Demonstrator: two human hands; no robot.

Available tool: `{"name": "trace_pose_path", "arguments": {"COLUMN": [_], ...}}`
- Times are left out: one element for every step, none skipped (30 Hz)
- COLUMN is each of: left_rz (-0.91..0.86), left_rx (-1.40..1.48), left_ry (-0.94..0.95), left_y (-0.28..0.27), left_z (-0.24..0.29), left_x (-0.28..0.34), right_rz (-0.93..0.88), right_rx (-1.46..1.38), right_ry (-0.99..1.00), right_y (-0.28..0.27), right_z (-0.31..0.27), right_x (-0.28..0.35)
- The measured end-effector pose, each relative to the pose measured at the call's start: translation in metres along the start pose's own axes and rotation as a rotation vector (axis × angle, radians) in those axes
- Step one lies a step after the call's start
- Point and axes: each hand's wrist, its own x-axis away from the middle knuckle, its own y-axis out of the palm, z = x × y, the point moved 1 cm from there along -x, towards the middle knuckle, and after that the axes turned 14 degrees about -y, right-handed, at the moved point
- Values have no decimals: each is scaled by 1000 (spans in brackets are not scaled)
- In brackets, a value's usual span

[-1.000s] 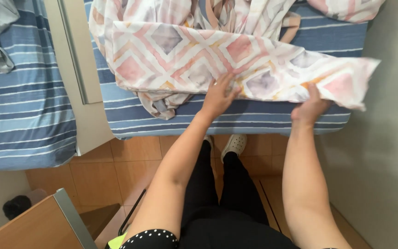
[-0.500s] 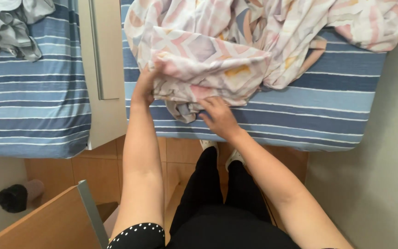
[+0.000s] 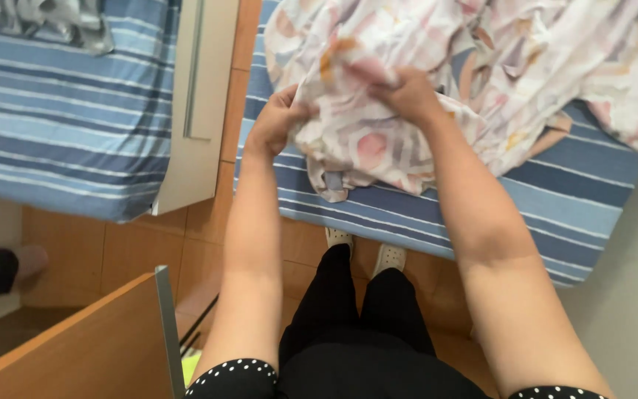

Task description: Fold linens such as sheets and pillowcases and organize them into a wardrobe.

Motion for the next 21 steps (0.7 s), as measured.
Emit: {"name": "trace_pose_path", "arguments": {"left_rz": [42,81,97,149,197,208,360,510,525,726,913,930,1129,1312,1327,1331,1340,1361,1327,1293,1307], "left_rx": [366,732,744,883,1018,1027,949,868,889,757,610,632,399,154,172,250,321,332,376,420,425], "left_ry": [-12,-16,-6,-73,-136,-121,-76,-36,-28,197,425,435,419,390,381,405,443,448,405,362,366], "left_y": [-4,-6,5,18,29,46,65,84,97,109,123,129,139,150,154,158,153,157,164,172,175], "left_z": [-7,-13,-37,-62,-84,-99,-116,-133,-132,-129,-123,-109,-98,-87,-94,-101,-104,-97,-95,-94,-87], "left_x": [-1,-2,-9,-18,-30,-45,-58,-72,-75,-77,-82,-76,-66,-56,-61,-65,-70,-65,-56,-48,-41], "right_rz": [81,163,146,191,241,230,217,199,176,151,129,110,119,128,107,124,142,121,91,60,47], "right_rx": [62,123,126,231,330,328,123,-79,-70,-52,-26,-11,-111,-212,-202,-349,-504,-501,-510,-518,-518], "right_ry": [-32,-68,-81,-289,-504,-521,-225,75,63,60,52,36,-14,-63,-66,-100,-146,-159,-150,-141,-149], "right_y": [-6,-14,-8,-5,-2,-5,-7,-9,-13,-16,-23,-28,-31,-35,-37,-40,-41,-46,-47,-48,-51], "right_z": [-8,-16,20,55,90,83,80,78,74,71,67,69,73,78,94,109,120,99,82,64,42], "right_x": [-4,-9,-18,-28,-39,-43,-42,-40,-39,-37,-37,-42,-40,-39,-41,-43,-54,-52,-44,-35,-29]}}
